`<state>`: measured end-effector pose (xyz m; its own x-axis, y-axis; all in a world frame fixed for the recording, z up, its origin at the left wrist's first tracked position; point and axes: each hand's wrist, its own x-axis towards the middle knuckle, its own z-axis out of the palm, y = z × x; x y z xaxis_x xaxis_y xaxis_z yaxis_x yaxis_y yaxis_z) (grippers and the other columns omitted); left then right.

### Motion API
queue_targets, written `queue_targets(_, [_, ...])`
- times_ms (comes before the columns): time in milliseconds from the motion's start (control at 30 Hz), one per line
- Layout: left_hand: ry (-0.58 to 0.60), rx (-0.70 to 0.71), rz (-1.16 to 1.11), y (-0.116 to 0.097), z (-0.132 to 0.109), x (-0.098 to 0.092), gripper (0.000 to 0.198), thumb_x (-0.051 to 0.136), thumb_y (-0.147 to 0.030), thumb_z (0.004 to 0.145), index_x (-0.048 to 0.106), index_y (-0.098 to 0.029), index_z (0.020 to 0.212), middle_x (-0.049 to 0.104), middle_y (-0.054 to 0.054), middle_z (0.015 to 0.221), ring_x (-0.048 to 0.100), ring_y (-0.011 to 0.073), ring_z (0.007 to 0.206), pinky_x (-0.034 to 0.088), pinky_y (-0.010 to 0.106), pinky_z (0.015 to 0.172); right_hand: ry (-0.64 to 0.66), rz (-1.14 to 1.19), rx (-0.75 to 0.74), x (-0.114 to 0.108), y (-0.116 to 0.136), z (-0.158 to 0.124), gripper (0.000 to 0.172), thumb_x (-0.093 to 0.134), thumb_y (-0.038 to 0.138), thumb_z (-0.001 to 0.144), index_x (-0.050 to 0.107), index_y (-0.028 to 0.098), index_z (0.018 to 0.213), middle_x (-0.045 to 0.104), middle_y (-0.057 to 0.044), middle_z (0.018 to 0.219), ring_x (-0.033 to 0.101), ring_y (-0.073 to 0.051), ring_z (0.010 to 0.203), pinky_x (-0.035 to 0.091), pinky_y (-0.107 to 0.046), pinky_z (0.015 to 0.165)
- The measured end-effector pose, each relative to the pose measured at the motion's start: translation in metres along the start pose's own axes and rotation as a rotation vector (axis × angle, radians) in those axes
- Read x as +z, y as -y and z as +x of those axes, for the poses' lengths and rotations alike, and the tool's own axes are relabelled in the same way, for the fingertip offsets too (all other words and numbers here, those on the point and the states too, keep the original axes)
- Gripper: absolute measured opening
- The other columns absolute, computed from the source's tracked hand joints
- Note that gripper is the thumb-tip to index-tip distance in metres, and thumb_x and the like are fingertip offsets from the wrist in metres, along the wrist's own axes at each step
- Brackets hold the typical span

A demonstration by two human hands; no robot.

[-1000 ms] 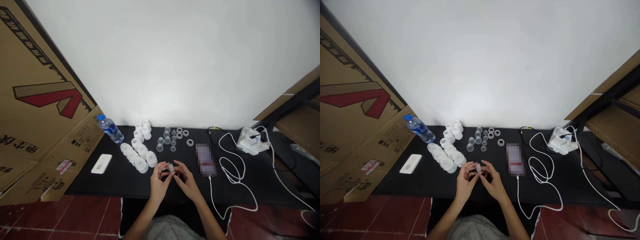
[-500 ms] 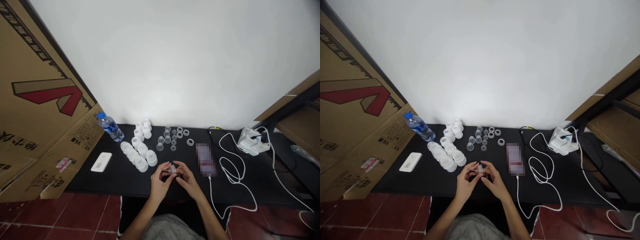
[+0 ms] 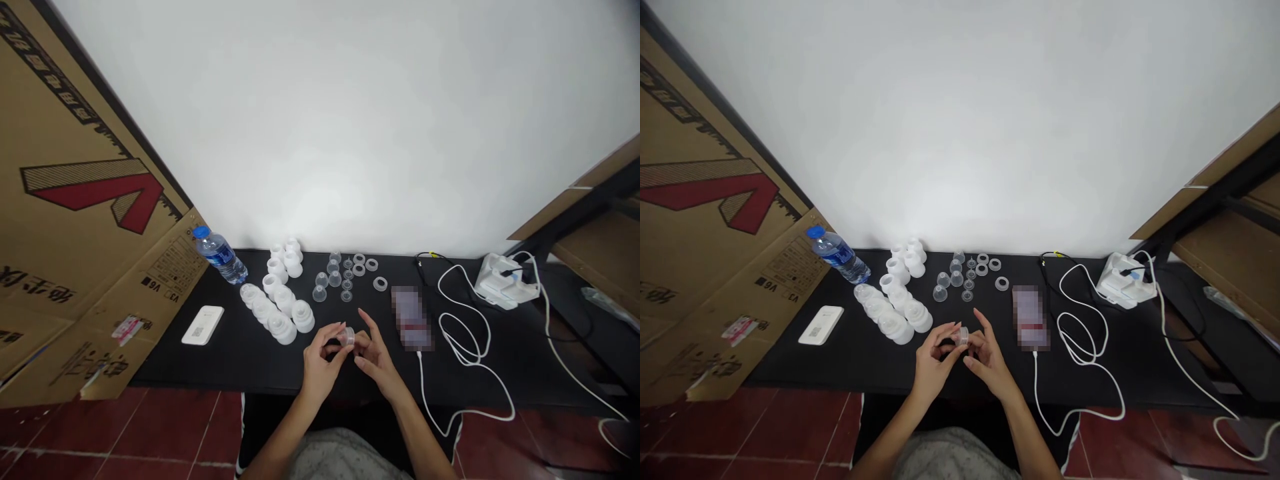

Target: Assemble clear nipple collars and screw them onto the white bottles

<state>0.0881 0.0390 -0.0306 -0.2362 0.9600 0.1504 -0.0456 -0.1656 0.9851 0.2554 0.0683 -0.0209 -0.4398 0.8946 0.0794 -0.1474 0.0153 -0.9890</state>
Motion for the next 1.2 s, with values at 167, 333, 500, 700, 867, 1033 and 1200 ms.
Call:
queue_targets(167, [-0.018, 0.006, 0.033, 0.002, -0.006, 0.000, 0.037, 0.088, -0.034, 0.089, 0.076, -0.025, 0.123, 0.080, 0.010, 0.129, 0.080, 0.0302, 0.115, 0.074, 0.041, 0.086, 0.036, 0.168, 0.077, -0.001, 0.010, -0.001, 0.099, 0.079, 0.071, 0.085, 0.039, 0.029, 0.165, 0.077, -0.016, 0.125, 0.072, -0.033, 0.107, 0.056, -0.044, 0.087])
queue_targets(333, [-0.053, 0.049, 0.084, 0.002, -0.006, 0.002, 0.035, 0.086, -0.030, 0.090, 0.075, -0.025, 0.123, 0.079, 0.008, 0.124, 0.081, 0.0268, 0.109, 0.073, 0.037, 0.086, 0.068, 0.202, 0.112, 0.001, 0.010, 0.003, 0.081, 0.084, 0.060, 0.087, 0.052, 0.030, 0.156, 0.077, -0.013, 0.125, 0.071, -0.031, 0.110, 0.055, -0.040, 0.089])
queue_targets(500, [-0.085, 0.084, 0.116, 0.002, -0.006, 0.002, 0.040, 0.081, -0.025, 0.091, 0.070, -0.024, 0.129, 0.077, 0.009, 0.126, 0.078, 0.0267, 0.117, 0.071, 0.038, 0.092, -0.127, 0.111, 0.064, 0.005, -0.008, 0.009, 0.054, 0.077, 0.049, 0.098, 0.060, 0.033, 0.147, 0.072, -0.007, 0.112, 0.062, -0.019, 0.077, 0.050, -0.030, 0.065])
queue_targets(700, [-0.122, 0.223, 0.370, 0.003, -0.009, 0.000, 0.039, 0.076, -0.015, 0.087, 0.070, -0.025, 0.124, 0.076, 0.007, 0.118, 0.078, 0.0227, 0.097, 0.067, 0.038, 0.087, -0.278, -0.252, -0.142, 0.000, -0.009, 0.004, 0.030, 0.081, 0.041, 0.096, 0.078, 0.030, 0.124, 0.061, -0.003, 0.099, 0.058, -0.019, 0.080, 0.050, -0.030, 0.070])
queue_targets(867, [-0.050, 0.317, 0.401, 0.000, -0.008, 0.001, 0.048, 0.071, -0.010, 0.089, 0.068, -0.026, 0.134, 0.077, 0.008, 0.118, 0.074, 0.0251, 0.110, 0.065, 0.039, 0.092, -0.218, -0.365, -0.148, 0.002, -0.002, 0.003, 0.017, 0.080, 0.039, 0.097, 0.084, 0.029, 0.111, 0.066, -0.003, 0.093, 0.058, -0.018, 0.075, 0.047, -0.030, 0.066])
queue_targets(1033, [-0.026, 0.277, 0.386, -0.002, -0.008, 0.001, 0.055, 0.075, -0.012, 0.088, 0.066, -0.026, 0.140, 0.077, 0.008, 0.119, 0.073, 0.0205, 0.089, 0.066, 0.036, 0.081, -0.281, -0.276, -0.125, 0.001, -0.005, 0.012, 0.021, 0.077, 0.043, 0.099, 0.084, 0.024, 0.096, 0.072, -0.005, 0.089, 0.068, -0.023, 0.083, 0.054, -0.034, 0.076])
queue_targets(1200, [-0.024, 0.219, 0.313, -0.002, -0.005, 0.000, 0.045, 0.077, -0.014, 0.089, 0.070, -0.027, 0.131, 0.078, 0.007, 0.124, 0.077, 0.0264, 0.115, 0.063, 0.046, 0.104, -0.325, -0.208, -0.061, 0.001, -0.004, 0.018, 0.026, 0.079, 0.047, 0.096, 0.082, 0.022, 0.089, 0.070, -0.004, 0.084, 0.064, -0.020, 0.076, 0.052, -0.032, 0.071])
